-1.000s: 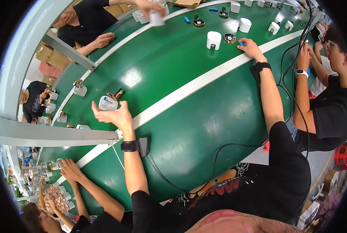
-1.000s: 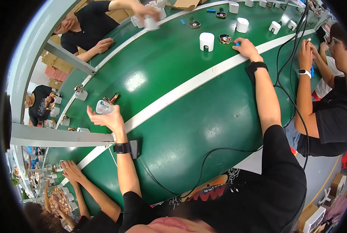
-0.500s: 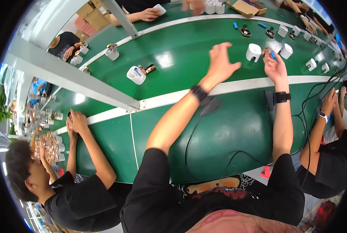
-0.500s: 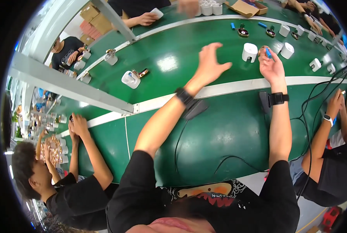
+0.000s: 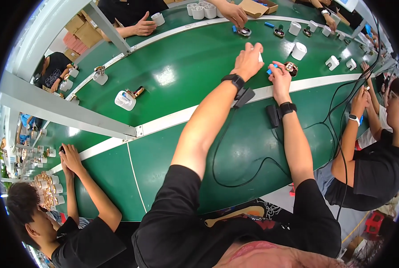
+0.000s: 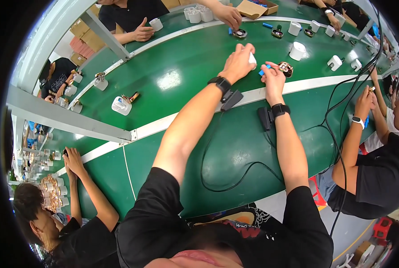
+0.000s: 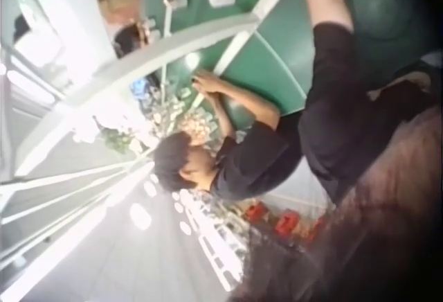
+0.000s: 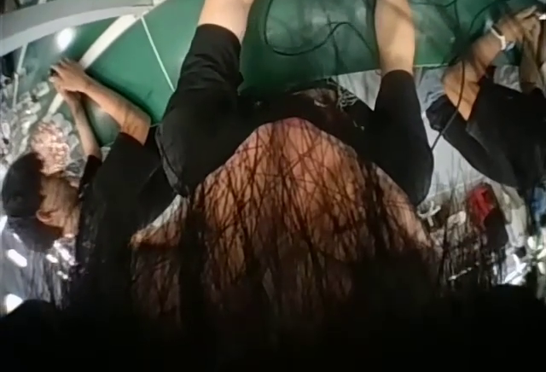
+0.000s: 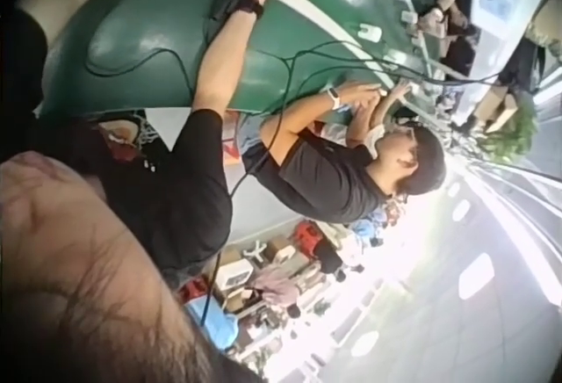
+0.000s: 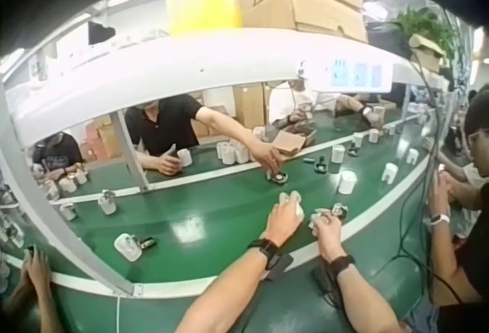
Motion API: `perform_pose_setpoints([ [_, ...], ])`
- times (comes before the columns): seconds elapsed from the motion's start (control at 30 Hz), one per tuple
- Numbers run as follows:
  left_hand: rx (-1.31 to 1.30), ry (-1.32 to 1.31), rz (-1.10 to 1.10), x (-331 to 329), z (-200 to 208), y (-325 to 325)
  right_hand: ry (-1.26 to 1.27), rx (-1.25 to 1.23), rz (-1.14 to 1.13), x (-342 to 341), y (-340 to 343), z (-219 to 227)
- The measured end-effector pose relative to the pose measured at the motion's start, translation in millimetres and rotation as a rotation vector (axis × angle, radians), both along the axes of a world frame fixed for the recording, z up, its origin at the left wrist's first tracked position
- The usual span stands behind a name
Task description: The person assembles electronic devices by picking up a white housing, inserting a blue battery, and fitting a gold-colored component on top. They then fit a white cap onto the housing and place the completed unit on the green workbench before repeating the process.
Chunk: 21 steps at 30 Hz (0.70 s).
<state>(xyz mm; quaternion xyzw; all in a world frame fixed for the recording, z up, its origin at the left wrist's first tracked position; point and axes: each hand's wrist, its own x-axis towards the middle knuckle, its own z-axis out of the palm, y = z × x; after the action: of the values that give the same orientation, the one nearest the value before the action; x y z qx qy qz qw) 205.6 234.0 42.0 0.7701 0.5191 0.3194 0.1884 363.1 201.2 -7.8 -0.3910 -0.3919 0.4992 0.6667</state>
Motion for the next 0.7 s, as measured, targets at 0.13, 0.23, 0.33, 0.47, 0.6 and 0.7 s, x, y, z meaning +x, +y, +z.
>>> perform_pose_setpoints([
  [0.13,0.153,-0.200,0.120,-46,-17,-31,-0.242,-0.102,0.007,-10,-3,6],
  [0.23,-0.108,-0.174,0.108,-87,-19,-75,-0.155,-0.124,0.048,-10,-5,8],
  [0.33,-0.181,-0.211,0.255,-106,-8,-120,-0.068,-0.112,0.156,-31,-17,9],
  [0.47,-0.072,-0.648,0.227,-130,-17,-156,-0.087,-0.005,0.388,-81,-57,23],
  [0.6,-0.221,-0.534,0.057,-143,-24,-167,-0.193,0.154,0.421,-107,-86,34],
  [0.7,-0.225,-0.602,0.097,-138,-20,-170,-0.183,0.221,0.378,-113,-98,41],
])
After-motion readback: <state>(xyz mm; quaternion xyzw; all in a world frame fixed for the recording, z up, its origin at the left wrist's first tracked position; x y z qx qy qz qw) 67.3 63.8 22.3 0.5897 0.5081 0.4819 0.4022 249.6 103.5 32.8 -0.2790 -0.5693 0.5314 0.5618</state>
